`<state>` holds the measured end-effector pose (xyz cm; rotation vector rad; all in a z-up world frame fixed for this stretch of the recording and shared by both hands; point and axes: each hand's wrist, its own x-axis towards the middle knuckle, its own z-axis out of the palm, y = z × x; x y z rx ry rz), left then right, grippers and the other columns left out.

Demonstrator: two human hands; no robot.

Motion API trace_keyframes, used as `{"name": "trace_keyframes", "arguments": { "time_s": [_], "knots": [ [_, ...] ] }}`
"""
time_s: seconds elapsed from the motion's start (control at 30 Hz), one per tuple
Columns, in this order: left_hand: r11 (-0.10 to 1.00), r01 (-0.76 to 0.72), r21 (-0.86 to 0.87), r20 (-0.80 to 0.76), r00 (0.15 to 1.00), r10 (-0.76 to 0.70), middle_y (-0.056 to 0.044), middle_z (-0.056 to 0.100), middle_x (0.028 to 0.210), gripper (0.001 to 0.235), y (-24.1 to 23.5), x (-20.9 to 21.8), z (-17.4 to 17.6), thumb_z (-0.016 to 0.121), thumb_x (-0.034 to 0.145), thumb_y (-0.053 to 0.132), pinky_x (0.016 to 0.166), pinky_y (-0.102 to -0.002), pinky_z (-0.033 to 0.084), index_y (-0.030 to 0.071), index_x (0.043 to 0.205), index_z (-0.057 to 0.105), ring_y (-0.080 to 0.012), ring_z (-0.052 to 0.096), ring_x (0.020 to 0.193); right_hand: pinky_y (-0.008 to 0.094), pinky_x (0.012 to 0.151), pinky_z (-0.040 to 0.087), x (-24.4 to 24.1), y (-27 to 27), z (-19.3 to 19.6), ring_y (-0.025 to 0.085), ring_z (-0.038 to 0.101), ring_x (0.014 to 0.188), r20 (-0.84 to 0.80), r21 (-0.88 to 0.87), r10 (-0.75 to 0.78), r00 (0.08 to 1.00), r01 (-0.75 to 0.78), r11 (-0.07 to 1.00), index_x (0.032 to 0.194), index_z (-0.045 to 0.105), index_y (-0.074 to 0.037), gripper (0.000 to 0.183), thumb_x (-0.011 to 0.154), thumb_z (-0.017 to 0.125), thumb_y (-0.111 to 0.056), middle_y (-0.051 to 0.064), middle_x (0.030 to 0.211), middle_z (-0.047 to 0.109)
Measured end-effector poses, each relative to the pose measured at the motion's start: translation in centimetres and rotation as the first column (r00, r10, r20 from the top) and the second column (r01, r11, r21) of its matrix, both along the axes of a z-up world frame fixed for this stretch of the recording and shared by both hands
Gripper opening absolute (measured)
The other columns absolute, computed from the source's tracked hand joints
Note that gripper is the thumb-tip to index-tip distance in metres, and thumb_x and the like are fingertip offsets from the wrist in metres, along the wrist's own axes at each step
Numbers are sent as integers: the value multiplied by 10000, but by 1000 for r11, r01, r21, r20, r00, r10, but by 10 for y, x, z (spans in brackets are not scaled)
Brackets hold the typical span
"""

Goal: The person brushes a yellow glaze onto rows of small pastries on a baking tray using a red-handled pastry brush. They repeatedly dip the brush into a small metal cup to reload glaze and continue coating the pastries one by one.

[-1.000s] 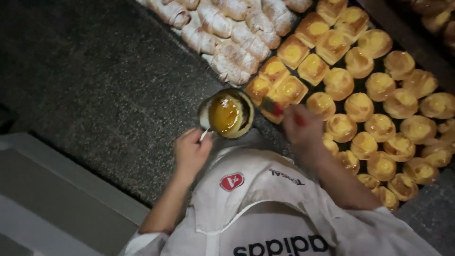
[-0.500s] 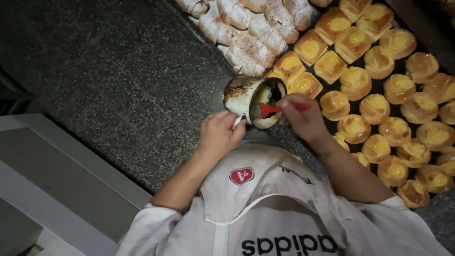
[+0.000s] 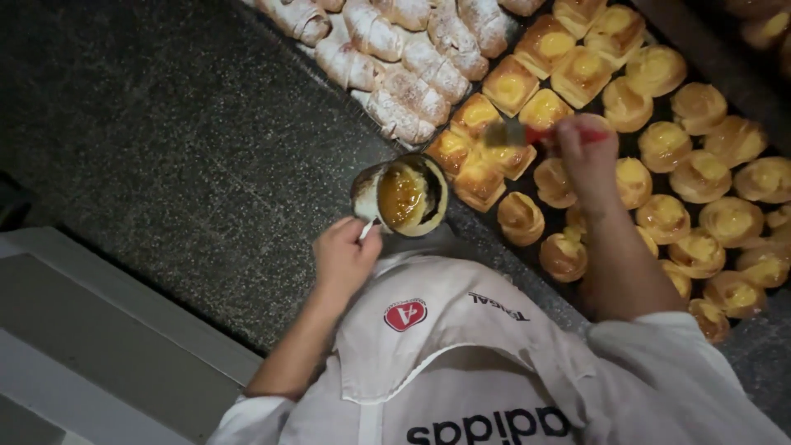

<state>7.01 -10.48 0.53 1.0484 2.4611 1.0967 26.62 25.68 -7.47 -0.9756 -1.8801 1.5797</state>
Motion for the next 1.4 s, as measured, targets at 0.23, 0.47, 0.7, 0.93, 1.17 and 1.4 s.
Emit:
{"name": "trace_keyframes", "arguments": {
  "time_s": [0.23,0.47,0.7,0.93,1.17,1.4],
  "knots": [
    [997,-60,-38,14,998,60,-120,531,594,330,-17,-1,-11,683,866,207,529,-429,397,79,610,519,-333,553,597,281,634,534,-68,-14,35,149,663,674,118,124,-157,981,142,982,968,694,-96,170,1076,625,-208,104,790,704],
    [999,-35,-4,-35,999,35,-117,500,613,333,-16,-4,0,624,897,151,547,-476,308,44,626,463,-291,461,568,215,543,455,-99,-24,86,92,560,615,252,3,-96,963,98,995,814,598,-148,273,1069,515,-196,-17,712,594],
    [998,-68,-12,-10,998,68,-111,497,607,358,-21,-8,-3,629,900,162,557,-475,310,56,612,444,-275,463,569,224,668,495,-120,2,107,102,578,728,553,-277,90,828,81,958,893,590,-165,289,1110,453,-297,-20,816,625],
    [995,-62,-83,-30,998,60,-102,506,605,340,-25,-12,0,635,884,180,554,-476,318,59,619,460,-287,478,564,330,656,569,-107,165,24,174,735,826,81,559,-164,983,92,824,986,683,-133,119,1055,606,-191,32,940,774],
    [998,-42,-47,2,999,43,-57,503,588,324,-26,-14,3,625,902,155,526,-419,312,69,623,485,-212,460,562,421,655,507,-101,75,86,254,601,690,799,341,231,556,-734,587,941,636,-122,437,1171,494,-465,68,732,630],
    [1000,-19,-14,-71,997,18,-136,499,611,353,-20,-15,9,624,907,137,573,-503,315,52,627,426,-324,476,566,229,612,601,-51,148,35,79,729,726,244,279,-214,946,143,950,1108,680,-143,75,1165,665,-190,4,875,743]
  ]
}}
